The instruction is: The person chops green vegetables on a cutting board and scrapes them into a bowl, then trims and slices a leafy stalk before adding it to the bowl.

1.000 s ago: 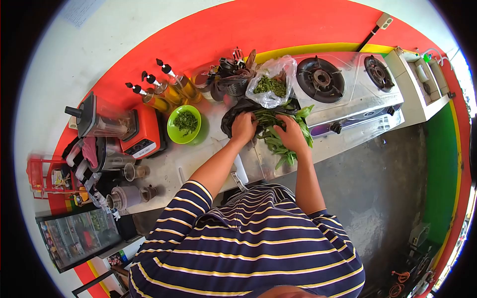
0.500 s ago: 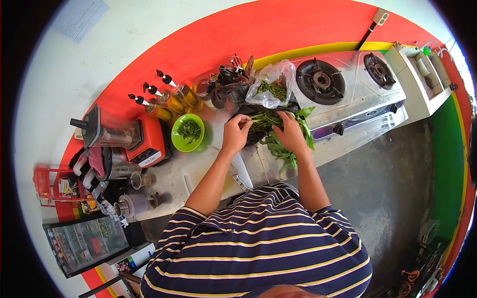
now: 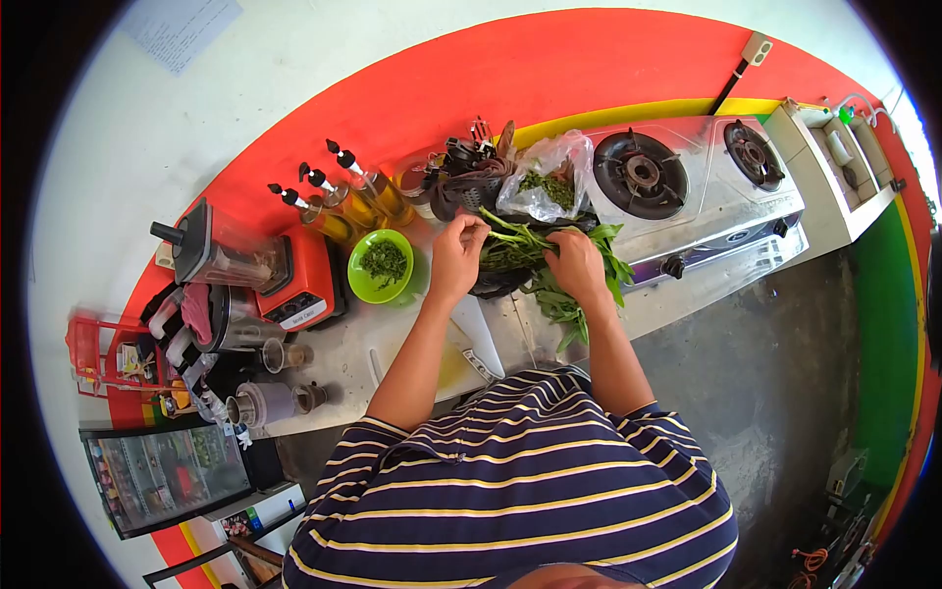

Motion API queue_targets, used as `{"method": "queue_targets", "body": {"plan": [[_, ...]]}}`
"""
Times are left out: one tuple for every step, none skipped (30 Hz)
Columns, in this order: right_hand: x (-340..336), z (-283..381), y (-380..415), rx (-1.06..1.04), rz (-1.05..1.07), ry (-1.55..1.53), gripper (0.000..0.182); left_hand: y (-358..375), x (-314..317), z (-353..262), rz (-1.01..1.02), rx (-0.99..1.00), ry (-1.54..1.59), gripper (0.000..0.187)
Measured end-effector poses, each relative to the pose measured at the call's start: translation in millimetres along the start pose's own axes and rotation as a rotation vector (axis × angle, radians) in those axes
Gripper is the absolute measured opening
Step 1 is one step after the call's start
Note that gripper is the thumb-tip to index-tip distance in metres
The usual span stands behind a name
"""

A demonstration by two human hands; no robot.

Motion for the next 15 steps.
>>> {"method": "queue_targets", "body": {"plan": [[-3, -1, -1, 0.0, -0.002, -0.001, 0.023, 1, -1, 1, 0.005, -0.059, 0.114, 0.017], [-5, -3, -3, 0.005, 0.023, -0.052, 0.022, 1, -1, 3, 0.01, -0.118, 0.228, 0.018], [-9, -2, -4, 0.011, 0.049, -0.102, 0.021, 0, -3, 1, 0.009, -0.119, 0.228, 0.018], [-13, 0, -5, 0.011, 0.051, -0.101, 0.021, -2, -5, 1, 0.026, -0.161, 0.25, 0.018], [-17, 1, -5, 0.016, 0.031, -0.125, 0.022, -3, -6, 0, 0.043, -0.203, 0.273, 0.019], [-21, 3, -6, 0.022, 0.009, -0.148, 0.022, -4, -7, -2, 0.041, -0.204, 0.275, 0.019], [-24, 4, -7, 0.02, 0.01, -0.147, 0.022, -5, -7, -5, 0.057, -0.199, 0.308, 0.019], [-25, 4, -7, 0.03, 0.015, -0.128, 0.022, -5, -8, -7, 0.074, -0.192, 0.341, 0.02], [-27, 5, -8, 0.039, 0.018, -0.109, 0.021, -6, -8, -8, 0.073, -0.19, 0.343, 0.02], [-29, 6, -10, 0.035, 0.016, -0.109, 0.021, -6, -8, -9, 0.066, -0.174, 0.354, 0.02], [-31, 7, -11, 0.039, -0.025, -0.115, 0.021, -7, -9, -11, 0.058, -0.158, 0.366, 0.021], [-33, 7, -11, 0.043, -0.064, -0.12, 0.02, -8, -10, -11, 0.055, -0.156, 0.367, 0.021], [-34, 5, -12, 0.041, -0.065, -0.12, 0.02, -10, -12, -10, 0.018, -0.176, 0.399, 0.022], [-34, 1, -14, 0.052, -0.054, -0.153, 0.022, -11, -15, -9, -0.02, -0.196, 0.431, 0.023], [-36, 3, -16, 0.063, -0.042, -0.188, 0.024, -13, -16, -8, -0.021, -0.195, 0.432, 0.023]]}}
Point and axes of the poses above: each hand's wrist, its own y-axis away from the middle knuckle, its own x-axis out of the palm, z = x × y, the point moved 2 cm from there along -y, towards the middle knuckle, and after that the axes turned 13 degrees about -z, right-handed, at the moved point
